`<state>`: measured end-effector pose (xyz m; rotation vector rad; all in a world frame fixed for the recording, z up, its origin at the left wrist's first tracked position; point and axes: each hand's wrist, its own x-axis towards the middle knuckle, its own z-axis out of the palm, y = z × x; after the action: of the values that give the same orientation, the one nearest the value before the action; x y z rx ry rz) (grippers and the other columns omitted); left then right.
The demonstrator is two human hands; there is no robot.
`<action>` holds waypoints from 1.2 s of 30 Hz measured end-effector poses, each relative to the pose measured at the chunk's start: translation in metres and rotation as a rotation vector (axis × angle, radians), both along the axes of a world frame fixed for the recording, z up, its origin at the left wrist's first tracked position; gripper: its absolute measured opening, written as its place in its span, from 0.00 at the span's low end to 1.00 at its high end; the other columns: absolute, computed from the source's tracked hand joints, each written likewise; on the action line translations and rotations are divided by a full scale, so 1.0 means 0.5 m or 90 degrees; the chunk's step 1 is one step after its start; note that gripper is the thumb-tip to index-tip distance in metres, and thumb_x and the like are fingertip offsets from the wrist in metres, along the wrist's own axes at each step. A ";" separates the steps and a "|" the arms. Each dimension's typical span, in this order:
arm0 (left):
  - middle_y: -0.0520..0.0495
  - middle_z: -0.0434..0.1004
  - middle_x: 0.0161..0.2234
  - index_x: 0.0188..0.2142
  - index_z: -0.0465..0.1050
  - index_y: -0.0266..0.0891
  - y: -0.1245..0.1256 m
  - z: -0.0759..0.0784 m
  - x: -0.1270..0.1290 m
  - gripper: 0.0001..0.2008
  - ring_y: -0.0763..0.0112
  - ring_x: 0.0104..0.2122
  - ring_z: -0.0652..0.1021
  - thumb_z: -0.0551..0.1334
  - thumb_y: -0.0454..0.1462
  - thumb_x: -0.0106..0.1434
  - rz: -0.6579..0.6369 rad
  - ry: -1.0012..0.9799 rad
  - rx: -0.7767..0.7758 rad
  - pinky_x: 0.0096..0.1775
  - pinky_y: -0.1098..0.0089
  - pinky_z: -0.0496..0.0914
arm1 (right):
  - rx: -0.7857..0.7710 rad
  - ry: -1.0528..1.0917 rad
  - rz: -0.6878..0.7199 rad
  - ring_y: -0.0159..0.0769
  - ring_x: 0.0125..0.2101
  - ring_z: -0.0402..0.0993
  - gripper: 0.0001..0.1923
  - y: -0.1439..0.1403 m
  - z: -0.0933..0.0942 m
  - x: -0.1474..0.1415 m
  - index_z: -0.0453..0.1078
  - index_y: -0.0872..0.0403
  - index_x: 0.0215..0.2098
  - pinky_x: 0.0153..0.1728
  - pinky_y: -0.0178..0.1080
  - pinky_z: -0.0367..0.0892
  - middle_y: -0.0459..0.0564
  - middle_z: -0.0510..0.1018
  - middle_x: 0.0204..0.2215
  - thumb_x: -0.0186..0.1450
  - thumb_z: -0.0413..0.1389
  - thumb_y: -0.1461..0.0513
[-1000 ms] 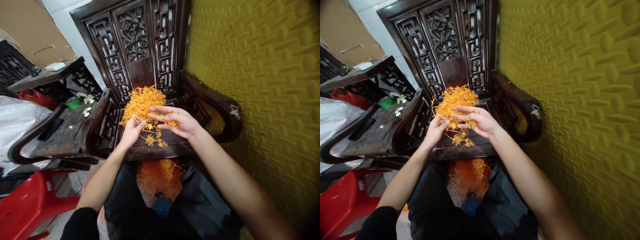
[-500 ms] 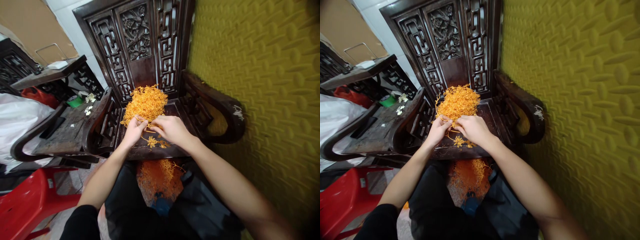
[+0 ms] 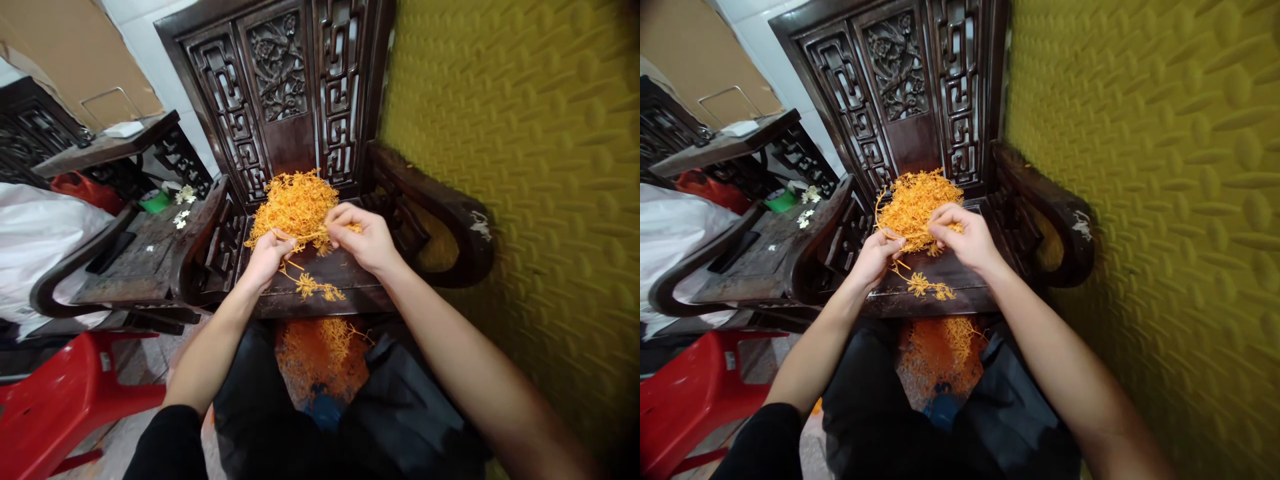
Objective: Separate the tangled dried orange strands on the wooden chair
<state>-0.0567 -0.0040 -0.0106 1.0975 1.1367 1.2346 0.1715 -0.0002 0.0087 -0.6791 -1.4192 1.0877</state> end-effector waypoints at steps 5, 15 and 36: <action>0.60 0.56 0.16 0.30 0.62 0.40 0.017 0.006 -0.044 0.14 0.80 0.18 0.61 0.69 0.34 0.52 0.062 -0.123 -0.032 0.25 0.76 0.57 | -0.108 0.296 -0.057 0.21 0.22 0.58 0.20 0.011 0.028 0.055 0.60 0.52 0.27 0.15 0.28 0.42 0.46 0.77 0.44 0.58 0.67 0.54; 0.58 0.55 0.17 0.28 0.61 0.41 0.000 0.020 -0.044 0.17 0.76 0.22 0.63 0.71 0.38 0.54 -0.036 -0.185 0.093 0.31 0.72 0.62 | -0.326 -0.031 0.141 0.23 0.14 0.57 0.23 0.034 -0.047 0.008 0.72 0.56 0.31 0.14 0.30 0.39 0.41 0.65 0.17 0.58 0.67 0.45; 0.58 0.51 0.14 0.23 0.62 0.39 0.000 0.030 -0.085 0.18 0.78 0.20 0.59 0.72 0.36 0.51 0.029 -0.186 0.147 0.28 0.72 0.58 | -0.426 0.231 -0.071 0.28 0.13 0.63 0.29 0.107 -0.093 0.032 0.64 0.56 0.61 0.10 0.27 0.44 0.43 0.73 0.20 0.60 0.52 0.66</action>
<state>-0.0992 -0.0038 0.0045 1.0220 0.8146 1.5347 0.1876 0.0531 -0.0377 -0.9560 -0.6851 1.5216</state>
